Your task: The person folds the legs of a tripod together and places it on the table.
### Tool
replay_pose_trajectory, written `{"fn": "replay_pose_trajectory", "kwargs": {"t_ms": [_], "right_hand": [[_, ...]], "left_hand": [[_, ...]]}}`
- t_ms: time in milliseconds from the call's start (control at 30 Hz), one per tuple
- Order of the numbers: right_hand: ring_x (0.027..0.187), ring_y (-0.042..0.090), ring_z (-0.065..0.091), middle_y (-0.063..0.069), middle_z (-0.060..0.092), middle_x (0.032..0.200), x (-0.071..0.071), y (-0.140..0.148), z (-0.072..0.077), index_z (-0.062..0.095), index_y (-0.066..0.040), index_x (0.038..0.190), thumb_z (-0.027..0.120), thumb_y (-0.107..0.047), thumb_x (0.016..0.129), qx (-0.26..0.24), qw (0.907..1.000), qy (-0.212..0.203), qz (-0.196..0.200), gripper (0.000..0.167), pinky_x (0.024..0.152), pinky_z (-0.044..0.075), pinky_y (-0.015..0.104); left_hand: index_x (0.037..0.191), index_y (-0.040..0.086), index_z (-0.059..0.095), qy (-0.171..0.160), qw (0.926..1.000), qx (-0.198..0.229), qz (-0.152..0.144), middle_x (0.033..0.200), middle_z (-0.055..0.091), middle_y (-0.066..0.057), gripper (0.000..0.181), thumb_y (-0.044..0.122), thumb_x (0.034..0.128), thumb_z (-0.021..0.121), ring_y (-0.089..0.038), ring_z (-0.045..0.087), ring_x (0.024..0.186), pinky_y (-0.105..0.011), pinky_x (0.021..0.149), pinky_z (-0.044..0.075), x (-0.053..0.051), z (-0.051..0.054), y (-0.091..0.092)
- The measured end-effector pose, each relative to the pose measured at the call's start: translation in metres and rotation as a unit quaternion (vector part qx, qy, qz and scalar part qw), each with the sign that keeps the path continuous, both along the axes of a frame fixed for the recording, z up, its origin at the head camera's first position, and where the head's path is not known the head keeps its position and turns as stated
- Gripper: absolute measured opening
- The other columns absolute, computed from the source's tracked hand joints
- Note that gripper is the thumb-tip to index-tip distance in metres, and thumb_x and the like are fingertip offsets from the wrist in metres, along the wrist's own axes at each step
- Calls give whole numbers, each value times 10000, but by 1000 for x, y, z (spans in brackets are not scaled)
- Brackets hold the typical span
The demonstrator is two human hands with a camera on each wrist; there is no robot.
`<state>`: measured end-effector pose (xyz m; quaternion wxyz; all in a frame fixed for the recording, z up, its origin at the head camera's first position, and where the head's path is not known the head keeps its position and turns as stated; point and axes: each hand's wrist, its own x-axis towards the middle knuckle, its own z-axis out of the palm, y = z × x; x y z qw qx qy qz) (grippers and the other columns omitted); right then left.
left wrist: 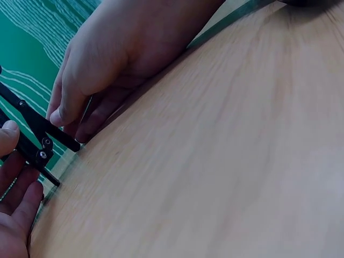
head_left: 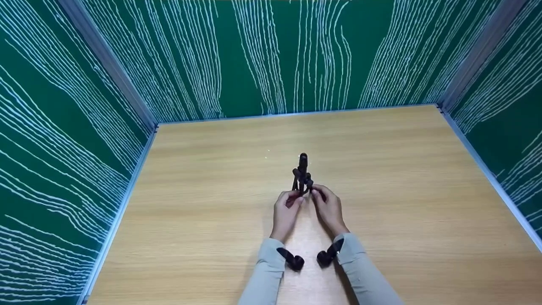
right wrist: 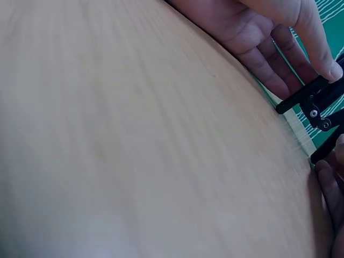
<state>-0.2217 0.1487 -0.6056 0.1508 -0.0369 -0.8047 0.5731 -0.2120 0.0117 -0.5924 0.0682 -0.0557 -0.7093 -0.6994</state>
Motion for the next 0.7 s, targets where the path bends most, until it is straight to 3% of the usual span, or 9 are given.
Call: {"fn": "replay_pose_trajectory", "kwargs": {"t_ms": [100, 267, 333, 533, 700], "right_hand": [[1084, 308, 635, 165, 690, 1130, 1, 0, 0, 679, -15, 1116, 606, -85, 935, 25, 10000, 21, -21, 207, 976, 487, 417], [1056, 277, 648, 137, 703, 1103, 1, 1, 0, 695, -36, 1091, 621, -94, 927, 4, 10000, -5, -95, 188, 951, 500, 377], [1030, 260, 656, 123, 712, 1079, 2, 1, -1, 702, -44, 1074, 628, -105, 925, -4, 9999, 18, -133, 177, 925, 507, 342], [950, 230, 666, 117, 727, 1011, 3, 0, -3, 713, -27, 1027, 646, -117, 915, 34, 9996, 211, -197, 158, 837, 516, 239], [948, 227, 664, 112, 730, 995, 4, 1, -3, 718, -35, 1004, 653, -133, 912, 33, 9997, 152, -198, 149, 847, 516, 253]], "left_hand": [[1056, -36, 654, -17, 10000, 16, 33, 1051, 628, -121, 186, 21, 879, 657, -218, 652, 1002, -224, 877, 538, -3, -7, 1], [1065, -69, 647, -32, 10000, 29, -4, 1055, 638, -148, 197, 11, 884, 646, -241, 653, 1001, -232, 885, 538, 6, 14, -3], [1071, -64, 649, -40, 10000, 62, -12, 1058, 644, -143, 206, 25, 885, 650, -222, 657, 996, -225, 883, 538, 8, 17, -5], [1060, -48, 658, -71, 9999, 94, 35, 1054, 655, -138, 195, 38, 884, 656, -190, 659, 974, -235, 860, 546, 9, 18, -8], [1069, -48, 658, -97, 9999, 63, 92, 1059, 660, -137, 201, 46, 892, 649, -189, 658, 977, -231, 859, 546, 8, 16, -8]]}}
